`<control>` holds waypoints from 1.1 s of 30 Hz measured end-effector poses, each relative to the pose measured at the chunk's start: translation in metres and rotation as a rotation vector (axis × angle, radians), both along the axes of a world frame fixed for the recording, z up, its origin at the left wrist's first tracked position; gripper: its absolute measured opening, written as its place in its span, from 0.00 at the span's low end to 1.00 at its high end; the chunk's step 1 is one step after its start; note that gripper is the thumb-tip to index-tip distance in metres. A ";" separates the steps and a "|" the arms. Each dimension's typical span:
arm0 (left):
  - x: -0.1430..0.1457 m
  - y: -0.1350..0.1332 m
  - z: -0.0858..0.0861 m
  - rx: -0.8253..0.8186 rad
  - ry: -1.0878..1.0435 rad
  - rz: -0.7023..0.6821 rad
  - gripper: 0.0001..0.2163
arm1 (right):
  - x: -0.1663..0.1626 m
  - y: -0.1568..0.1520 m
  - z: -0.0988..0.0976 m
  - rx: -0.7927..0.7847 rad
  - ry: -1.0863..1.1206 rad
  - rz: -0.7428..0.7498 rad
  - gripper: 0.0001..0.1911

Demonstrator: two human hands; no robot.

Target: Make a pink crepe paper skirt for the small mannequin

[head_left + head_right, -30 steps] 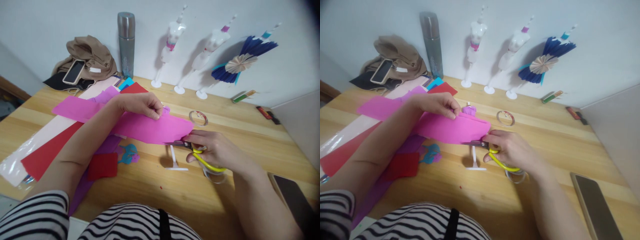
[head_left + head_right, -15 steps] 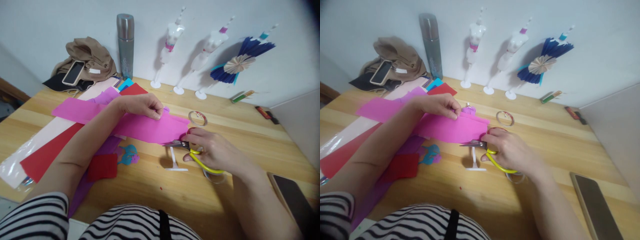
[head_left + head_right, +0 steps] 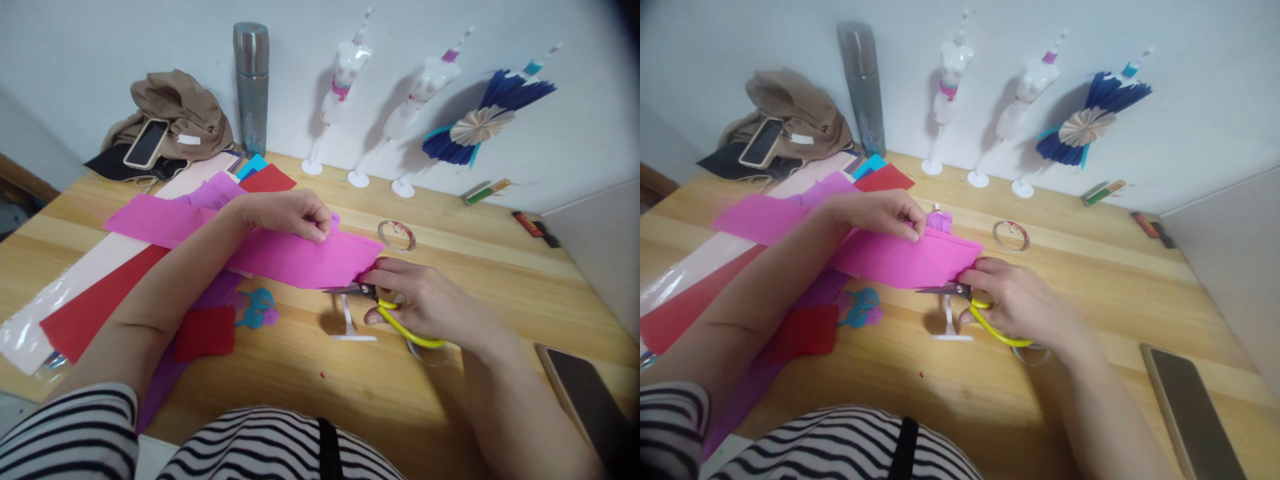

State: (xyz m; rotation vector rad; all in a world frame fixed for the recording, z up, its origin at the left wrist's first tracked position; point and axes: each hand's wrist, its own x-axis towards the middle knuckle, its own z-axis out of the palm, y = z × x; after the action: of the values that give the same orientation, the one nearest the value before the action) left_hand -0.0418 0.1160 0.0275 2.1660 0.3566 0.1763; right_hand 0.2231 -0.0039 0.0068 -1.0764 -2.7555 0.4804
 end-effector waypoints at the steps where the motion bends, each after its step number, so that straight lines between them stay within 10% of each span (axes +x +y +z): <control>1: 0.000 0.000 -0.001 0.003 -0.005 -0.001 0.09 | 0.001 0.000 -0.001 0.001 -0.002 0.002 0.20; 33: 0.007 -0.004 -0.005 0.024 -0.024 0.084 0.06 | -0.004 -0.001 -0.007 0.034 0.012 -0.015 0.20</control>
State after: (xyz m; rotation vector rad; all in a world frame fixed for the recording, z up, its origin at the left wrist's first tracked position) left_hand -0.0349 0.1118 0.0228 2.1719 0.4343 0.2547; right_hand 0.2190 -0.0046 0.0001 -1.0827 -2.7328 0.4345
